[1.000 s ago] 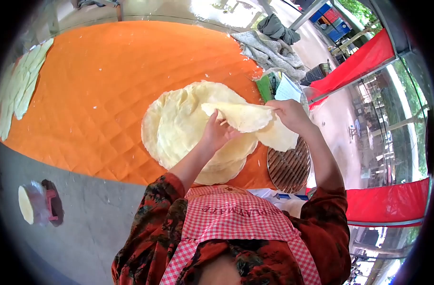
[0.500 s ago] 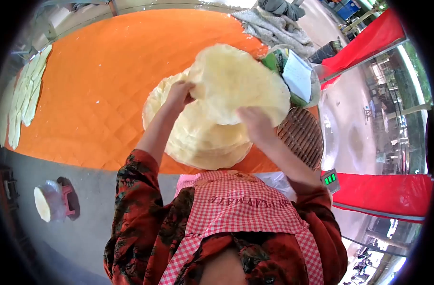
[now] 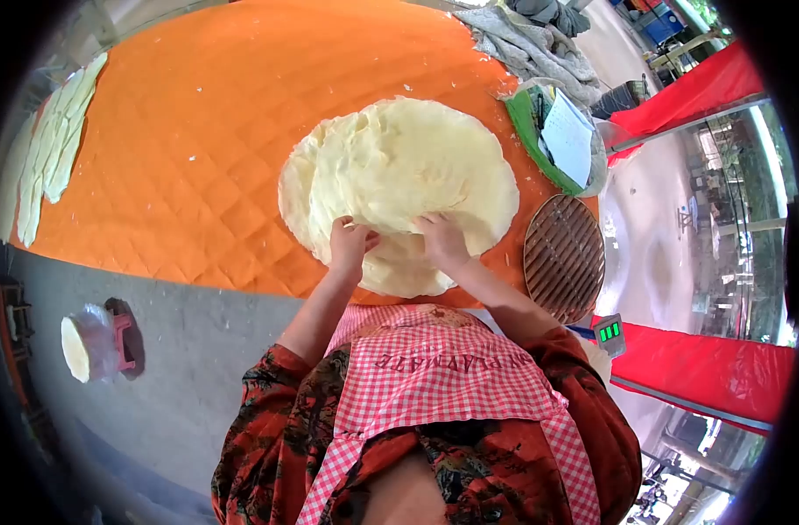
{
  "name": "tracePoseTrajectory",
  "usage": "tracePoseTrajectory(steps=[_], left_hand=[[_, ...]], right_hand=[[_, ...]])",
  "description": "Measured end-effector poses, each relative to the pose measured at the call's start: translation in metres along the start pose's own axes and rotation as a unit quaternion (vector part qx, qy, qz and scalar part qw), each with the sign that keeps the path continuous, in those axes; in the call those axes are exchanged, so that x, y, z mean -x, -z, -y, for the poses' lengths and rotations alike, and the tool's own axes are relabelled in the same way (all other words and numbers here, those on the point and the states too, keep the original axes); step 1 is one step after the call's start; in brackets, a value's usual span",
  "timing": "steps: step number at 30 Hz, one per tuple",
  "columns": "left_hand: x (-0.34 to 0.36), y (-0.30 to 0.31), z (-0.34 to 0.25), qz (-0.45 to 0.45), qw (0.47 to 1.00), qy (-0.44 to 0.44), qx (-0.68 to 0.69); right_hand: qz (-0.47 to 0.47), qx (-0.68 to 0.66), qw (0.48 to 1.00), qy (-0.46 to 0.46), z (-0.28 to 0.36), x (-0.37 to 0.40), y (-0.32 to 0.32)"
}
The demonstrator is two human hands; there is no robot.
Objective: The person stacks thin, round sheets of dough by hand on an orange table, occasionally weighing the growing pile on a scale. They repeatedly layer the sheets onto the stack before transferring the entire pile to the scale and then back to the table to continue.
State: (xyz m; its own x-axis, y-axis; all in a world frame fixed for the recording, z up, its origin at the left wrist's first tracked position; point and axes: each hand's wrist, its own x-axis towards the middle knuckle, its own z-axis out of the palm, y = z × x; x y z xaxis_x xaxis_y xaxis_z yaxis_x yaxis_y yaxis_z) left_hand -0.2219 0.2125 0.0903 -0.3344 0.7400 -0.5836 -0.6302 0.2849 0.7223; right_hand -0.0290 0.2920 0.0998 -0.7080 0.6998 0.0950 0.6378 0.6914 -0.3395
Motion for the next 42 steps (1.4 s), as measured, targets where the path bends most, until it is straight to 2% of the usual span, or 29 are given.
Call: tracePoseTrajectory(steps=[4,6,9,10,13,15,18,21,24,25,27,28,31,32,34,37,39,42], left_hand=[[0.001,-0.005,0.000,-0.053,0.998,-0.014,0.008],[-0.005,-0.011,0.001,-0.068,0.997,-0.027,-0.001],[-0.013,-0.011,0.007,-0.084,0.996,-0.017,0.038],[-0.014,-0.012,0.009,-0.081,0.996,-0.015,0.036],[-0.014,-0.009,0.015,-0.065,0.997,-0.018,0.023],[-0.019,-0.006,0.020,-0.044,0.998,-0.032,0.016],[-0.010,-0.004,0.016,-0.014,0.998,-0.008,0.066],[-0.001,-0.008,0.004,0.001,0.995,0.016,0.097],[-0.004,-0.009,0.005,0.062,0.990,0.025,0.126],[-0.006,-0.010,0.006,0.090,0.986,0.024,0.138],[0.002,-0.013,-0.010,0.080,0.970,0.078,0.217],[0.006,-0.012,-0.016,0.075,0.958,0.105,0.254],[0.003,-0.007,-0.015,0.125,0.956,0.126,0.235],[-0.006,-0.002,-0.005,0.099,0.973,0.143,0.149],[-0.014,-0.003,0.011,0.071,0.984,0.116,0.118],[-0.005,-0.008,0.008,0.067,0.987,0.092,0.114],[-0.001,-0.009,0.006,0.075,0.988,0.083,0.104],[-0.005,-0.007,0.009,0.080,0.992,0.066,0.068]], right_hand=[[0.022,-0.062,0.997,-0.033,-0.022,-0.011,0.003],[0.058,-0.118,0.988,-0.084,-0.027,-0.036,0.044],[-0.073,-0.056,0.996,0.013,0.003,-0.060,0.112],[-0.095,0.019,0.994,0.042,0.010,-0.057,0.109],[-0.076,0.039,0.996,0.039,0.033,-0.036,0.045],[0.014,-0.024,0.999,0.018,0.024,-0.020,-0.013],[-0.046,-0.021,0.998,0.035,0.037,-0.011,-0.015],[-0.003,-0.027,1.000,0.008,0.047,-0.007,0.004],[-0.074,0.023,0.996,0.039,0.043,-0.011,-0.001],[-0.036,0.031,0.998,0.033,0.036,-0.015,0.002],[0.043,0.045,0.998,0.022,0.020,-0.024,0.019],[0.006,0.059,0.997,0.056,0.021,-0.016,0.031],[0.048,0.067,0.988,0.131,0.011,0.031,0.044],[0.065,0.048,0.989,0.120,0.011,0.035,0.045],[0.099,0.009,0.990,0.098,0.011,0.038,0.045],[0.055,-0.102,0.988,-0.103,0.042,-0.028,0.053],[0.049,-0.102,0.979,-0.169,0.061,-0.075,0.045],[0.096,0.003,0.977,-0.192,0.062,-0.116,0.017]])
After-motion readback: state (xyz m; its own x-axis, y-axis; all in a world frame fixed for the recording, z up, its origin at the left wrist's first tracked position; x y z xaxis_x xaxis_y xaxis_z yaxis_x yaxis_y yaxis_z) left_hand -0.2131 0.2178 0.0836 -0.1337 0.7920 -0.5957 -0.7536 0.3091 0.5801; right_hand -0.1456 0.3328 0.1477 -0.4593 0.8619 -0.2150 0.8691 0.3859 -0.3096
